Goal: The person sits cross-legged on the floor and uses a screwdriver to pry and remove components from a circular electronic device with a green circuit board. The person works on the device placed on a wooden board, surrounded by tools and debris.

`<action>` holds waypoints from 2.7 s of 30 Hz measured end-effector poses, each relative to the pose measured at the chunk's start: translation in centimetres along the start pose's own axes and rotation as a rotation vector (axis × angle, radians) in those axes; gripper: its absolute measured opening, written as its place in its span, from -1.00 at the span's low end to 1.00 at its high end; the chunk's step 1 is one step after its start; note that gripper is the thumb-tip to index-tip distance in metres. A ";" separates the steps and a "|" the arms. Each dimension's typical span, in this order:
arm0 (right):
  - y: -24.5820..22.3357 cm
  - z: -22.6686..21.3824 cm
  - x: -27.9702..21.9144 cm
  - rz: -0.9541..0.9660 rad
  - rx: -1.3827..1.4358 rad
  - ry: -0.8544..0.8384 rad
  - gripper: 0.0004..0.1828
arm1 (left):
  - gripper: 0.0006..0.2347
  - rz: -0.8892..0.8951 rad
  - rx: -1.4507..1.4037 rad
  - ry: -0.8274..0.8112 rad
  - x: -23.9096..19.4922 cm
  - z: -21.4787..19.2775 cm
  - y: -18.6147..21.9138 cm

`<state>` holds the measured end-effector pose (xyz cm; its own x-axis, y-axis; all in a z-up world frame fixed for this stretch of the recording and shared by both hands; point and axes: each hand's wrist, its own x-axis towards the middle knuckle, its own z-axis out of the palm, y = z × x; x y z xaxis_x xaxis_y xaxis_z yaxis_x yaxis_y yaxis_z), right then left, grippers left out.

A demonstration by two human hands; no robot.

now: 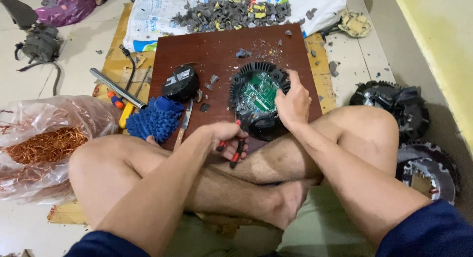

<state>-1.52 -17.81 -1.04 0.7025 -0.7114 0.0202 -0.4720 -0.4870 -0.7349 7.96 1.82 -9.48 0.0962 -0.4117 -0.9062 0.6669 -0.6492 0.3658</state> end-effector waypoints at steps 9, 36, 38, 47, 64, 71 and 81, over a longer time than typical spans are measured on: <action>-0.1 0.1 -0.7 0.033 0.033 -0.022 -0.43 | -0.80 0.194 -0.537 -0.182 -0.2 3.1 -2.2; 1.0 1.2 -0.1 0.121 0.073 -0.027 -0.46 | -0.72 0.317 -0.323 0.134 -1.8 6.2 -0.8; 0.1 0.8 -0.8 0.129 0.070 -0.039 -0.45 | -0.75 0.301 -0.159 0.174 -1.9 4.4 -1.1; 0.0 0.6 -0.4 0.104 0.091 -0.076 -0.44 | -0.68 0.244 0.291 0.334 -0.5 -0.7 -1.5; -0.5 0.8 -0.4 0.064 0.049 -0.034 -0.51 | -0.64 0.266 1.158 0.937 -5.8 0.7 -1.2; -0.7 0.4 -1.5 0.031 0.040 -0.021 -0.60 | -0.66 0.386 1.699 1.348 -5.8 2.9 -2.9; 0.1 0.9 -0.8 0.011 0.030 -0.040 -0.58 | -0.58 0.350 1.751 1.267 -6.4 4.1 -4.6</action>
<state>-1.70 -16.84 -1.76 0.7187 -0.6952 -0.0147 -0.4641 -0.4638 -0.7547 1.27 4.83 -4.46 0.8150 -0.5641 -0.1324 -0.5655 -0.7246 -0.3940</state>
